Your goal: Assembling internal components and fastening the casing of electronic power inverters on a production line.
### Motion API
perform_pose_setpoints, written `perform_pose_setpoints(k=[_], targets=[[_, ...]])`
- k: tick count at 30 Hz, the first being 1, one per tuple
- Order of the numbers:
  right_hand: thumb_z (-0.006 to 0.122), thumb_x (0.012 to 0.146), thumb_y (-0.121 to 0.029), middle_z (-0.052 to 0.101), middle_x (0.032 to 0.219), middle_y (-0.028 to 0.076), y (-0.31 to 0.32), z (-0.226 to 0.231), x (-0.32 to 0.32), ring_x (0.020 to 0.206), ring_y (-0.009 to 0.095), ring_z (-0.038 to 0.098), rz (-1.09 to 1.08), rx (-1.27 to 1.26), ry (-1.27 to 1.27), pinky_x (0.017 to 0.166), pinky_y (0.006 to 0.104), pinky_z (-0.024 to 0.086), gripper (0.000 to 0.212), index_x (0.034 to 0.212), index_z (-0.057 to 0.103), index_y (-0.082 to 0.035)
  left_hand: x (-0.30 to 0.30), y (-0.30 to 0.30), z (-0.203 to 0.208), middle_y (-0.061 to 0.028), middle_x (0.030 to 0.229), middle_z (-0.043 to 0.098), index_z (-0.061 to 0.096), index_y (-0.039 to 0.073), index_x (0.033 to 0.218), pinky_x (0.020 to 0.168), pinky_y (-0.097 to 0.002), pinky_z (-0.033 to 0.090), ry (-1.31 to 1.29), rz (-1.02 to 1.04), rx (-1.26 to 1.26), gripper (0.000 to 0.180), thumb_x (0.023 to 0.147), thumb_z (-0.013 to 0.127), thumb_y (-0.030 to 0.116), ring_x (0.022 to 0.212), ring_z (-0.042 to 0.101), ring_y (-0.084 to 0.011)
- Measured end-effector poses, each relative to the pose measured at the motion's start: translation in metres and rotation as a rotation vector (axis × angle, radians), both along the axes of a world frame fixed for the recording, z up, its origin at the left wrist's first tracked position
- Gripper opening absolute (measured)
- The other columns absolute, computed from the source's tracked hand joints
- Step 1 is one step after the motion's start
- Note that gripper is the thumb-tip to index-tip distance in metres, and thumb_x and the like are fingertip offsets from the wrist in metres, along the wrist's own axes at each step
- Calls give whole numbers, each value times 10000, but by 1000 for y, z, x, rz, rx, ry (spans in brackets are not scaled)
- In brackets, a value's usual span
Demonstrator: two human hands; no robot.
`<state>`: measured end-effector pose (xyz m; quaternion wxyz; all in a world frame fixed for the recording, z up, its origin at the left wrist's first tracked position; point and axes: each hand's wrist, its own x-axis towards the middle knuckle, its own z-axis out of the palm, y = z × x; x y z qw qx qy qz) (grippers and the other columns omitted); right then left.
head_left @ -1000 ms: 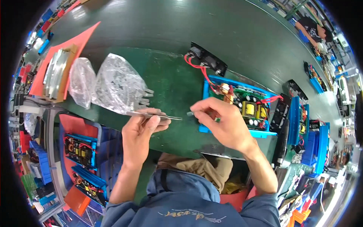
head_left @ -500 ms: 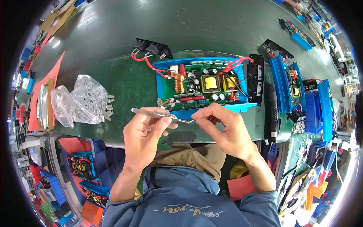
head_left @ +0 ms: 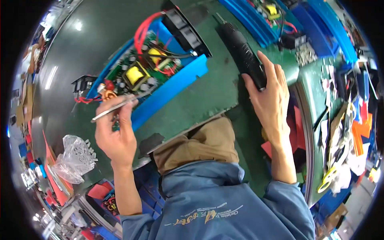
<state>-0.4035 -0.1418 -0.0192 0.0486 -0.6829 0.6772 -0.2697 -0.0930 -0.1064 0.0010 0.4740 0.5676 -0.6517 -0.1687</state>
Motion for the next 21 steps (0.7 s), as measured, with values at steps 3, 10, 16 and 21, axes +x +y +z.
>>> perform_pose_setpoints(k=[3,10,16,21], targets=[[757,878,-142,610,1067,153,49,-5,-1,956,306,622,-45,104,-240,821,405,502,535,1359,548,-38,-7,-6,-2,-157,1027,700,598,-63,1099,818,-315,598,-5,6,0,124,980,614,-33,907,722,-226],[736,900,-172,622,829,17,139,-16,15,728,115,608,-16,1054,-1294,682,267,483,486,1306,531,-1,-6,-13,-14,-209,1034,707,600,-81,1126,811,-333,605,-174,2,-120,162,967,620,-54,877,723,-244],[733,861,-171,655,829,165,144,-28,47,725,279,681,263,825,-1051,678,378,506,587,1371,483,-24,-13,-13,-14,-171,1024,719,639,-76,1107,808,-302,593,-224,115,-54,174,970,665,28,855,714,-203],[731,857,-178,653,807,177,141,-31,46,710,297,687,315,733,-981,664,391,510,591,1370,485,-19,-22,-12,-16,-165,1019,724,645,-76,1120,798,-292,588,-219,143,-67,196,963,682,36,852,711,-194]])
